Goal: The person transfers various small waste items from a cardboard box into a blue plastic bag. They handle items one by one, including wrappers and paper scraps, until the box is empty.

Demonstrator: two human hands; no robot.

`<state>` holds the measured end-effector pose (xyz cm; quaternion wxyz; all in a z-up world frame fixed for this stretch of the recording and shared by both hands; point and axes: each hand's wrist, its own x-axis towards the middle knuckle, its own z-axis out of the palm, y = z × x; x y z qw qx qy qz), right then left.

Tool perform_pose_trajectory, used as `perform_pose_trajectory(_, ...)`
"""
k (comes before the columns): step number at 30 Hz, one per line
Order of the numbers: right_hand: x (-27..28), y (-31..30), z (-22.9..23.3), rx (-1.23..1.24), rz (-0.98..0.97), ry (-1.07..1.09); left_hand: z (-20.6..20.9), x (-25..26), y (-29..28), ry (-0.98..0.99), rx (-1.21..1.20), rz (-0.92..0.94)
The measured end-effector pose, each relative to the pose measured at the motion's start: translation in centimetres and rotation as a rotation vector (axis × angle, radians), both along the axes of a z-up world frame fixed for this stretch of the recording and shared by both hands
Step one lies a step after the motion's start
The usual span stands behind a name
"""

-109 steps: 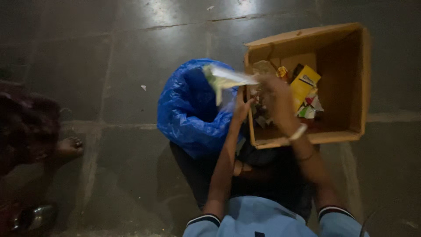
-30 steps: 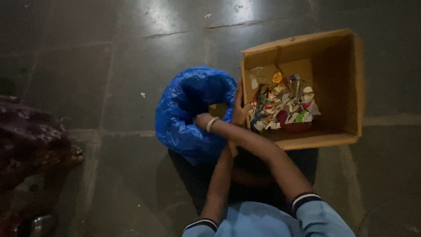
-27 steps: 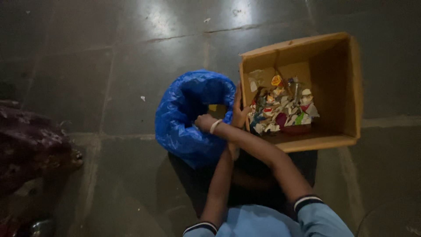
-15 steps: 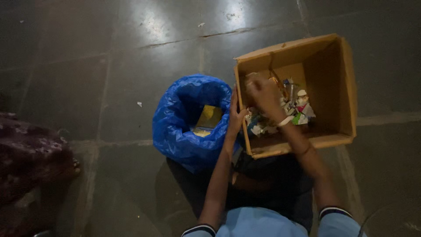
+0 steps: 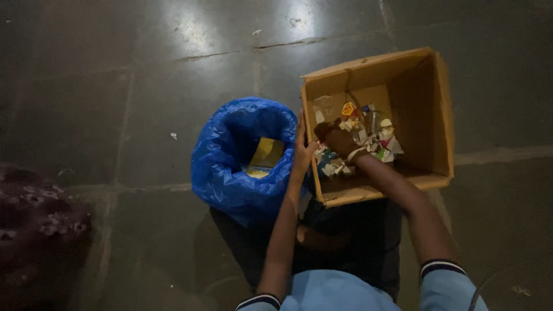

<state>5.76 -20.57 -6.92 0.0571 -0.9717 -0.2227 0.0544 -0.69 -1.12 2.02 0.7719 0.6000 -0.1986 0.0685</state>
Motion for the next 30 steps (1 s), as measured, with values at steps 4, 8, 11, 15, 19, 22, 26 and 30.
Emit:
perform_pose_trajectory(4, -0.4, -0.3, 2.1, -0.084, 0.016, -0.058, -0.1, 0.1, 0.1, 0.116, -0.009, -0.018)
perform_pose_trajectory(8, -2.3, -0.6, 8.2, -0.019, -0.009, -0.109, -1.2, 0.7, 0.0, 0.047, 0.072, 0.021)
perform_pose_trajectory(11, -4.0, -2.0, 13.5, 0.063, -0.175, -0.048, -2.1, 0.8, -0.1, -0.048, 0.126, 0.084)
perform_pose_trajectory(15, -7.8, -4.0, 22.2, 0.367, -0.393, -0.048, -2.5, 1.1, -0.1, -0.022, 0.112, 0.053)
perform_pose_trajectory(19, -12.6, -4.2, 30.3, 0.625, -0.380, -0.305, -2.5, 0.9, -0.1, 0.046, 0.093, 0.031)
perform_pose_trajectory(22, -13.7, -2.6, 34.5, 0.869, -0.375, -0.352, -2.3, 0.8, 0.0, 0.011, 0.070, 0.014)
perform_pose_trajectory(26, -15.1, 0.9, 34.9, 1.036, -0.254, -0.396, -3.8, 1.1, -0.5, 0.030, 0.098, 0.095)
perform_pose_trajectory(30, -12.9, 4.9, 32.6, 1.123, -0.266, -0.257, -5.9, 1.7, -0.5, 0.114, 0.042, 0.026)
